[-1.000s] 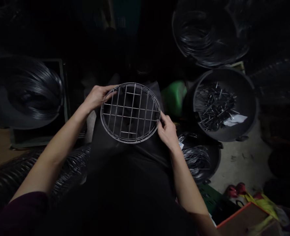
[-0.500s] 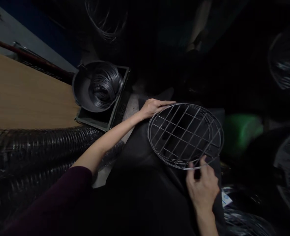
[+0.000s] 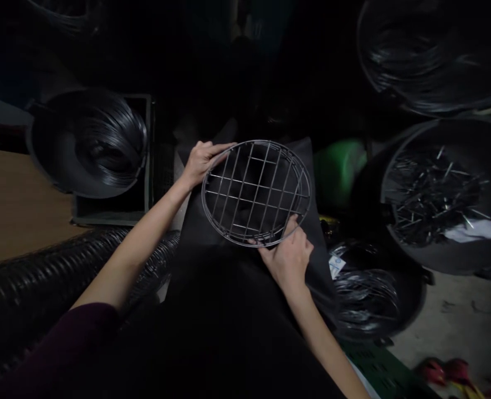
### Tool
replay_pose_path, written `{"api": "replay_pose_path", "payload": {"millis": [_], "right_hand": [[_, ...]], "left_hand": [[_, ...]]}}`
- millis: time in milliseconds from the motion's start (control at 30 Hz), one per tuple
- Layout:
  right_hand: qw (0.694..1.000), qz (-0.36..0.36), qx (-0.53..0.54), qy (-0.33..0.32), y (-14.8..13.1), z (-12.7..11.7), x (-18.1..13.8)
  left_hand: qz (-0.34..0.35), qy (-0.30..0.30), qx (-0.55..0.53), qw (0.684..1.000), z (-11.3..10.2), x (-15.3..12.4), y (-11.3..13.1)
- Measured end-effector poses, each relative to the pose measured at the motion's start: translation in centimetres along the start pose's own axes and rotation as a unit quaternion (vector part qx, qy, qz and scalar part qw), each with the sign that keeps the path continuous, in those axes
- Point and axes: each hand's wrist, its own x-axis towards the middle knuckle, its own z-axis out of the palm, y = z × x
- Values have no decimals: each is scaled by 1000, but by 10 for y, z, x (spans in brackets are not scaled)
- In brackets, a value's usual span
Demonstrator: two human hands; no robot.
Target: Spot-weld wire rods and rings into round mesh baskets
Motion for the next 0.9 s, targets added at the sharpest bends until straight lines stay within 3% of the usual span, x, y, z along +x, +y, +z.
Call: {"api": "replay_pose_path", "payload": {"millis": [167, 333, 467, 567, 700, 900], "right_hand": [[999, 21, 18, 35, 3, 11, 4], [976, 4, 215, 21, 39, -19, 15], [933, 91, 345, 56, 43, -49, 32], [905, 110, 408, 54, 31, -53, 42], [895, 100, 433, 46, 21, -47, 43], [912, 71, 401, 39, 17, -47, 39]], "left_hand": [[-8, 8, -20, 1000, 0, 4, 1], [-2, 52, -90, 995, -18, 1, 15], [21, -22, -144, 989, -36, 0, 34], [32, -66, -146, 987, -42, 3, 46], [44, -61, -129, 989, -43, 4, 50], [48, -83, -104, 990, -42, 11, 48]]}}
